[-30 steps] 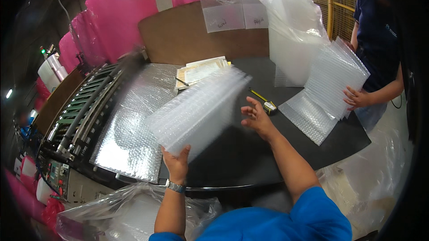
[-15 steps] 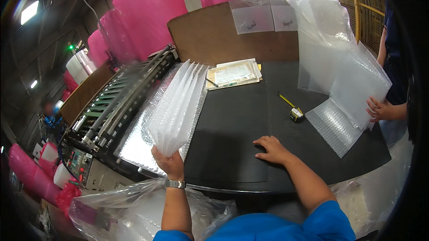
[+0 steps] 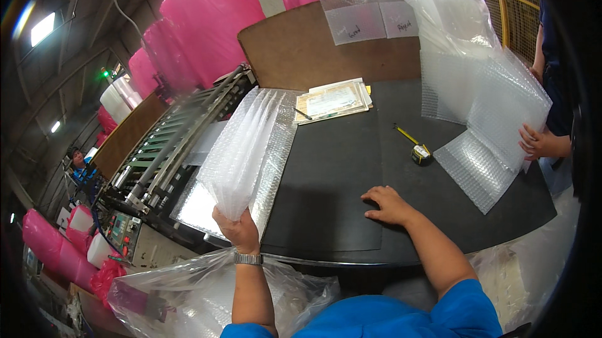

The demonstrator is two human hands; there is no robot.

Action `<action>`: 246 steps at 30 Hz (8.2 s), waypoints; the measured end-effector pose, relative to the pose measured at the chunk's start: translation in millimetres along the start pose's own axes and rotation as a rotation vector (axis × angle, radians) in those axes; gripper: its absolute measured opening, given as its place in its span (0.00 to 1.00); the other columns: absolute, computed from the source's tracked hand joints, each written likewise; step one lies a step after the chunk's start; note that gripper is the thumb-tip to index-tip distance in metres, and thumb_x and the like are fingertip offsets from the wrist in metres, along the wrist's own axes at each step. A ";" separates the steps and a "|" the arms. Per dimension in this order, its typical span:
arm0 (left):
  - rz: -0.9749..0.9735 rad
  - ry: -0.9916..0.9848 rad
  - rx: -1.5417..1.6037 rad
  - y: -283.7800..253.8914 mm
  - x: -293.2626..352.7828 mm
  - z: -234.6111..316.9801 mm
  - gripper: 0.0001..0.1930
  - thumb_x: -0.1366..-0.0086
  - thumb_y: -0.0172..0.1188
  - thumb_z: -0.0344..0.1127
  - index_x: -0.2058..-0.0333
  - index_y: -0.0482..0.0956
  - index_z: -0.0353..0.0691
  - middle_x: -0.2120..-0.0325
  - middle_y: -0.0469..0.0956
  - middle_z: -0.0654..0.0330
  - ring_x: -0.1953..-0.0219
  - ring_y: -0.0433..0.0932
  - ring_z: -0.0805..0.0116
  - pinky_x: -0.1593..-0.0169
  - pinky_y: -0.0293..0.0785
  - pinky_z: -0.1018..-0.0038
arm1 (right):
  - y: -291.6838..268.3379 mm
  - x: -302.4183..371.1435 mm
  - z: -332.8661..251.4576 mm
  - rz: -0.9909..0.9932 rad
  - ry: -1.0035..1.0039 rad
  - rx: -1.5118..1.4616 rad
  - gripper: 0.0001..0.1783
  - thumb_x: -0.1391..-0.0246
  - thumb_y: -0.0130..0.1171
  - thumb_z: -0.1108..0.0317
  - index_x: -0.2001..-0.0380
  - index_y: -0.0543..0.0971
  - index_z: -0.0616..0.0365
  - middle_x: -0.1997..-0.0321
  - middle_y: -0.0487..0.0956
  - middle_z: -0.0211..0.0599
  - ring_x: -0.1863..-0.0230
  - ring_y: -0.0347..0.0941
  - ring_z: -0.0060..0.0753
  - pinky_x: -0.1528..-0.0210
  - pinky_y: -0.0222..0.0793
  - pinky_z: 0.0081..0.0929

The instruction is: The person stacks sheets of bubble wrap on a table, repeatedly picking up sheets, aligning them, and placing them into a pile. Another person is visible in the background also handling bubble wrap.

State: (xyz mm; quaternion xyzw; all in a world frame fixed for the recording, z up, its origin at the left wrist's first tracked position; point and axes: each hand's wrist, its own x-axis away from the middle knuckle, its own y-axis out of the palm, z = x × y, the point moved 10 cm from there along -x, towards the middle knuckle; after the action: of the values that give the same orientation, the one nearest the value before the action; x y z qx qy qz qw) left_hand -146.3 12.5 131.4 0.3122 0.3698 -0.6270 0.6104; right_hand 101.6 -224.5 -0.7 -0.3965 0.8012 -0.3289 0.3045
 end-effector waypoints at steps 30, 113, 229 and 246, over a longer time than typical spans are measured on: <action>-0.093 -1.414 1.195 74.6 40.5 -44.2 0.25 0.35 0.39 0.50 0.47 0.60 0.37 0.51 0.67 0.52 0.50 0.68 0.56 0.48 0.65 0.59 | 1.8 0.6 2.6 0.029 -0.009 0.017 0.23 0.59 0.60 0.59 0.57 0.72 0.53 0.53 0.69 0.35 0.46 0.62 0.36 0.39 0.44 0.42; -0.360 -0.737 0.573 75.8 129.2 -66.1 0.30 0.49 0.61 0.37 0.52 0.58 0.29 0.59 0.70 0.43 0.56 0.71 0.54 0.52 0.65 0.67 | 130.6 22.2 -374.2 -0.510 -0.945 -0.101 0.25 0.64 0.64 0.64 0.57 0.73 0.53 0.54 0.70 0.46 0.54 0.67 0.49 0.49 0.62 0.40; -1.286 0.849 0.591 365.7 151.9 423.2 0.20 0.43 0.50 0.48 0.65 0.72 0.34 0.72 0.73 0.54 0.66 0.72 0.63 0.62 0.66 0.70 | -23.1 -42.0 67.3 0.448 0.161 -0.168 0.14 0.56 0.55 0.63 0.63 0.74 0.53 0.62 0.71 0.43 0.57 0.67 0.44 0.54 0.63 0.35; -1.276 0.847 0.605 352.5 151.9 420.3 0.18 0.42 0.49 0.45 0.63 0.71 0.34 0.68 0.72 0.54 0.63 0.71 0.63 0.59 0.64 0.70 | -25.7 -41.0 69.5 0.446 0.153 -0.124 0.15 0.56 0.55 0.63 0.63 0.74 0.53 0.61 0.71 0.42 0.56 0.68 0.44 0.53 0.64 0.36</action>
State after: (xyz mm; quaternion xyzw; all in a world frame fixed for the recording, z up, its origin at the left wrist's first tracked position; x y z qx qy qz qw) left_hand 221.1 -417.2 197.6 0.4029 0.4901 -0.7551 -0.1651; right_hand 185.3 -222.2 -13.3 -0.2018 0.9083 -0.2329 0.2829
